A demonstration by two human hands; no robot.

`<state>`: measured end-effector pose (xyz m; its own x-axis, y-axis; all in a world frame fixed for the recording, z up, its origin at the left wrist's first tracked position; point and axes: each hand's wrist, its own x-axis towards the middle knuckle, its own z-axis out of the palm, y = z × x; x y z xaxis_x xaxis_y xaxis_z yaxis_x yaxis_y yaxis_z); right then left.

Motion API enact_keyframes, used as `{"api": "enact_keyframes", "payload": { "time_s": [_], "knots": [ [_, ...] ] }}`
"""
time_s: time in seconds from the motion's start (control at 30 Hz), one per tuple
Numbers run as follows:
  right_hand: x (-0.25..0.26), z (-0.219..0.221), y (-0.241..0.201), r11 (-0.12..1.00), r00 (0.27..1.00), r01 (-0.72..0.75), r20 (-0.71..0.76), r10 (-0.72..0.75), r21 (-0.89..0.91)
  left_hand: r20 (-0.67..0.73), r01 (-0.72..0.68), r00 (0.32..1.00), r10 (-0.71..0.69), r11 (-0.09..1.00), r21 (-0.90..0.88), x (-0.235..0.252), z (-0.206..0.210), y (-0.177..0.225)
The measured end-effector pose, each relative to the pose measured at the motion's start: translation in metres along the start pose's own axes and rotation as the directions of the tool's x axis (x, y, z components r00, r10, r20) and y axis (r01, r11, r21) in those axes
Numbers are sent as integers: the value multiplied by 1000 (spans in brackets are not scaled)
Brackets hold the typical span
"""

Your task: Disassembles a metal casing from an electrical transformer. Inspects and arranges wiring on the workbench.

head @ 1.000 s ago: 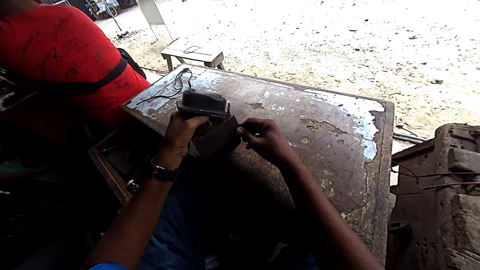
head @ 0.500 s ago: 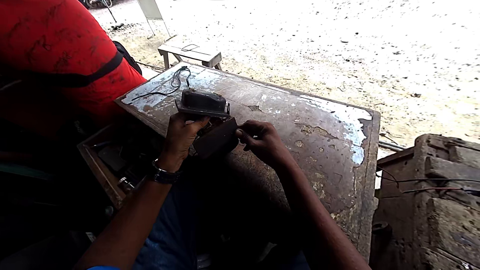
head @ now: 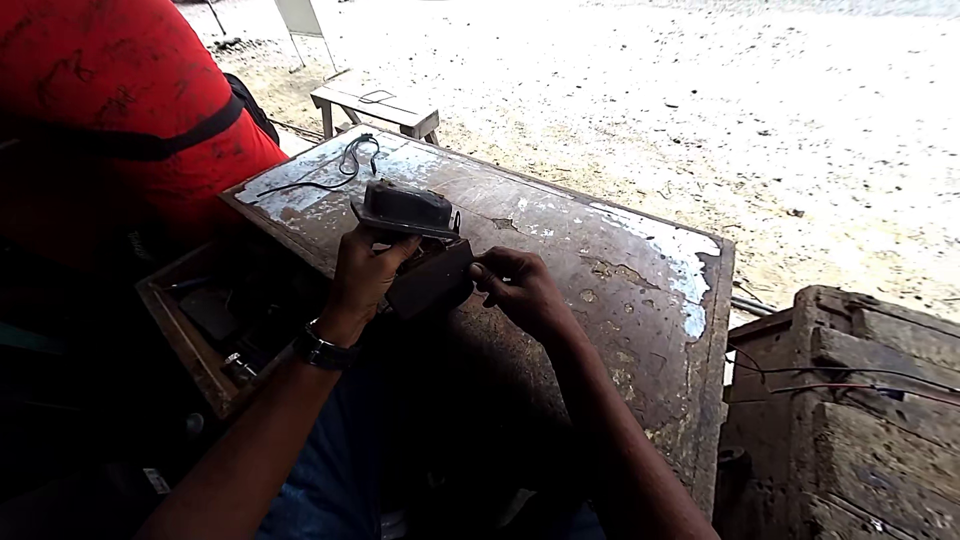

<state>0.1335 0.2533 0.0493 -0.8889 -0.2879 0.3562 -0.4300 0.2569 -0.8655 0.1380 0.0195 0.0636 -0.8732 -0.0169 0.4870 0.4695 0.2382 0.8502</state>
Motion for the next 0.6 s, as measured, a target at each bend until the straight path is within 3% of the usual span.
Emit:
{"api": "enact_keyframes", "payload": {
  "time_s": [0.37,0.6],
  "knots": [
    [0,0,1,999,1000,-19,14,18,26,-70,13,997,-17,998,-59,13,6,-5],
    [3,4,0,999,999,-29,-19,29,13,-30,84,996,-89,988,-128,20,4,-7]
  ]
}}
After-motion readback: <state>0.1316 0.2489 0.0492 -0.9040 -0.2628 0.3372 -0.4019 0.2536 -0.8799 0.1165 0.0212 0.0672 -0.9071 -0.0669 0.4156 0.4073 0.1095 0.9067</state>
